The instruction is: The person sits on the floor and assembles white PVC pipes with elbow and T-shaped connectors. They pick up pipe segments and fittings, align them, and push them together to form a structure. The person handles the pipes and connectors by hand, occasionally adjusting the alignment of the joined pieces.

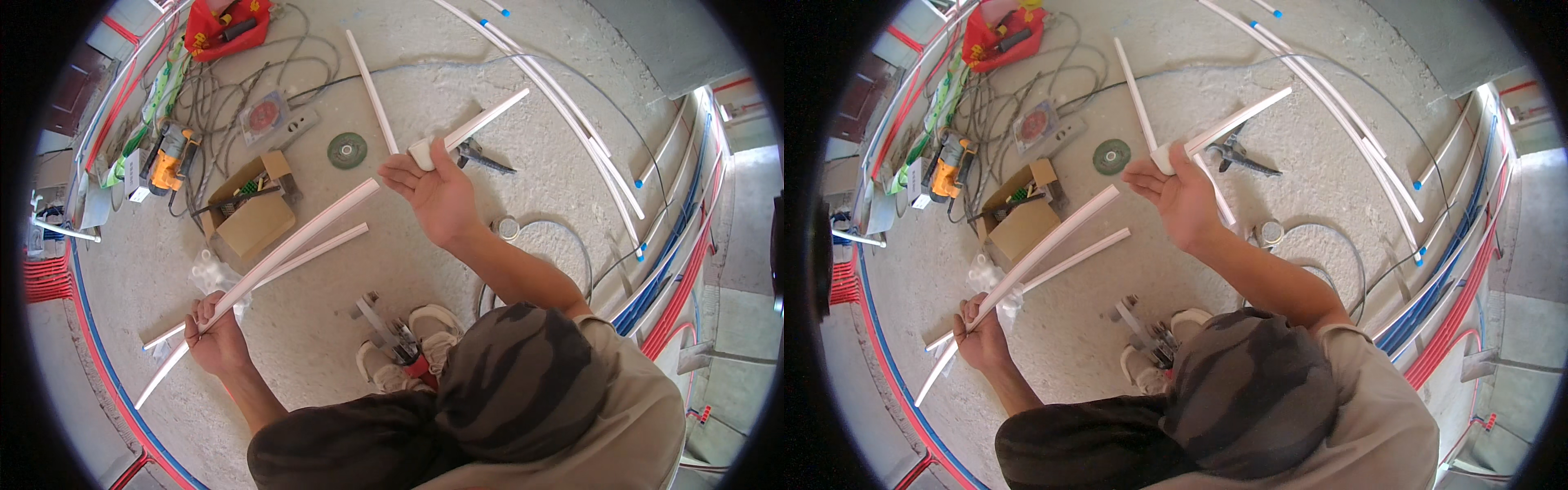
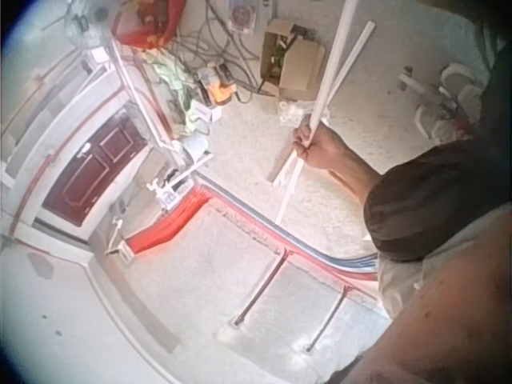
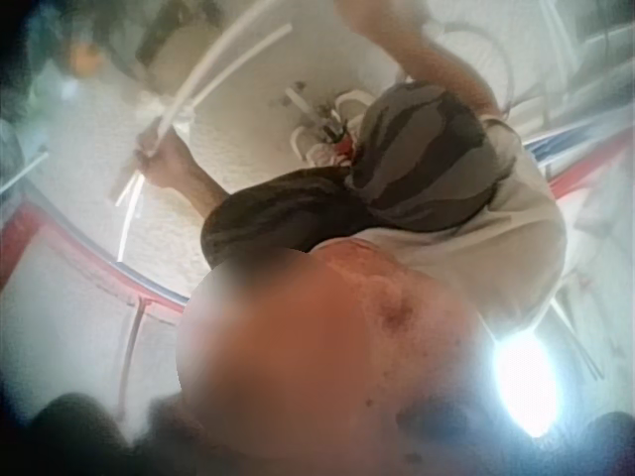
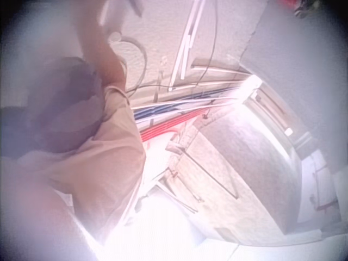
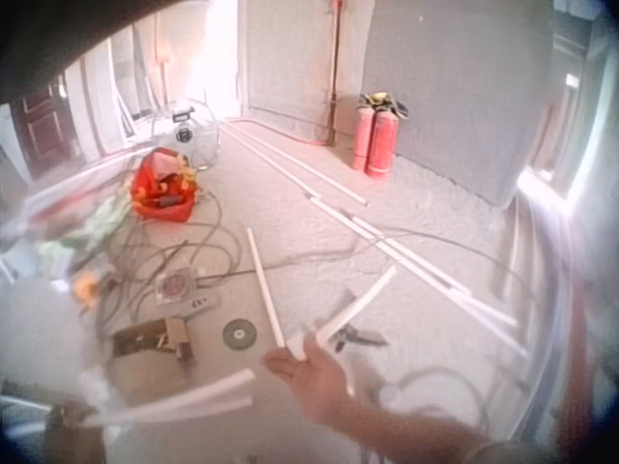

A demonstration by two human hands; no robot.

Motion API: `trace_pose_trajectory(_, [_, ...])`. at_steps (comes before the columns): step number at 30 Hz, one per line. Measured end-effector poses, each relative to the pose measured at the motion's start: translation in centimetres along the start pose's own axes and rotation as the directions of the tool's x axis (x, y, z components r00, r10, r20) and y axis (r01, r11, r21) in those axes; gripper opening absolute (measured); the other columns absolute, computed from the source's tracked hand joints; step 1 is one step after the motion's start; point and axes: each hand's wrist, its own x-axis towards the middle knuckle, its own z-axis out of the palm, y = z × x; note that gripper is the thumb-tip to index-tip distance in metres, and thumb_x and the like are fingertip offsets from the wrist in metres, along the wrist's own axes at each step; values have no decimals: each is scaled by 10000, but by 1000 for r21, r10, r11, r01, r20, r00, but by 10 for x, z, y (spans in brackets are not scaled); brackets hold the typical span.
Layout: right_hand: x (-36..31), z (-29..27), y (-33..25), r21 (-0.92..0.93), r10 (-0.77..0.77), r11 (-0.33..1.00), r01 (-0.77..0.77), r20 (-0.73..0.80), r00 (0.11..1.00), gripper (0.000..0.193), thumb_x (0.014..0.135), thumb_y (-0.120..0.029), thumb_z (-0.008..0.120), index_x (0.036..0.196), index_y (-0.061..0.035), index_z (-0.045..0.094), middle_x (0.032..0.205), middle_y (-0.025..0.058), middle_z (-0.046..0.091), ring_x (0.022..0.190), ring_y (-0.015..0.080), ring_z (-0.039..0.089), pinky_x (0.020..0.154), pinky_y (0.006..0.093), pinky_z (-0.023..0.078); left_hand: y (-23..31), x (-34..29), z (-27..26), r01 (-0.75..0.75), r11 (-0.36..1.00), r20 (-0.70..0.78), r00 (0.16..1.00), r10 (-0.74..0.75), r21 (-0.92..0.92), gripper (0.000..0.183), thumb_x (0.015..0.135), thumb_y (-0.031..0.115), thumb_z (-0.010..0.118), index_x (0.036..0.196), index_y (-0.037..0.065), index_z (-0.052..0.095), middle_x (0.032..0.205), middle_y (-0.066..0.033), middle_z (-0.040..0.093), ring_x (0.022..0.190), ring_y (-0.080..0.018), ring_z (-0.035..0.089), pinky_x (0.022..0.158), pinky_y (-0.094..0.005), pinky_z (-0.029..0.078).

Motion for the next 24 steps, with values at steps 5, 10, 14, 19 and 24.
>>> trace_pose_trajectory(5, [3,15,13,81,43,996,-40,-28,999,542,1122,-485,341,1120,-33,640,1144,173,724,1147,327,662,1119,481,450,2,-8,-12,-78,997,-110,991,81,29,187,807,-6,499,849,81,339,805,-43,322,779,-215,348,878,-419,366])
trace_pose_trajectory(10, [-5,29,24,248,132,962,-117,-44,990,466,1108,-468,417,1019,-54,613,893,101,673,957,299,672,1104,475,460,0,-11,-32,-75,995,-99,992,82,73,160,791,-21,504,871,37,378,810,-59,346,800,-231,373,866,-417,377])
trace_pose_trajectory(14, [-5,20,31,297,201,942,-157,-124,972,442,1069,-497,500,976,-72,579,696,13,491,614,166,493,724,333,486,-5,-7,-50,-35,996,-123,991,44,76,67,874,13,512,913,-16,466,837,-89,433,880,-258,461,915,-440,415])
trace_pose_trajectory(19, [0,7,8,275,130,957,-90,-130,983,459,1057,-482,483,929,-55,593,585,-58,309,448,84,278,419,268,245,-8,-30,-56,359,703,-411,906,-104,614,289,973,221,558,1104,-15,660,1100,-214,703,1057,-354,660,948,-511,515])
trace_pose_trajectory(24, [3,17,-16,217,-23,976,0,101,995,439,1050,-384,544,1059,45,633,598,-54,314,448,66,274,411,253,244,-48,-66,-10,124,-121,-149,964,-220,985,200,947,215,665,995,23,690,875,-115,702,798,-256,673,788,-386,538])
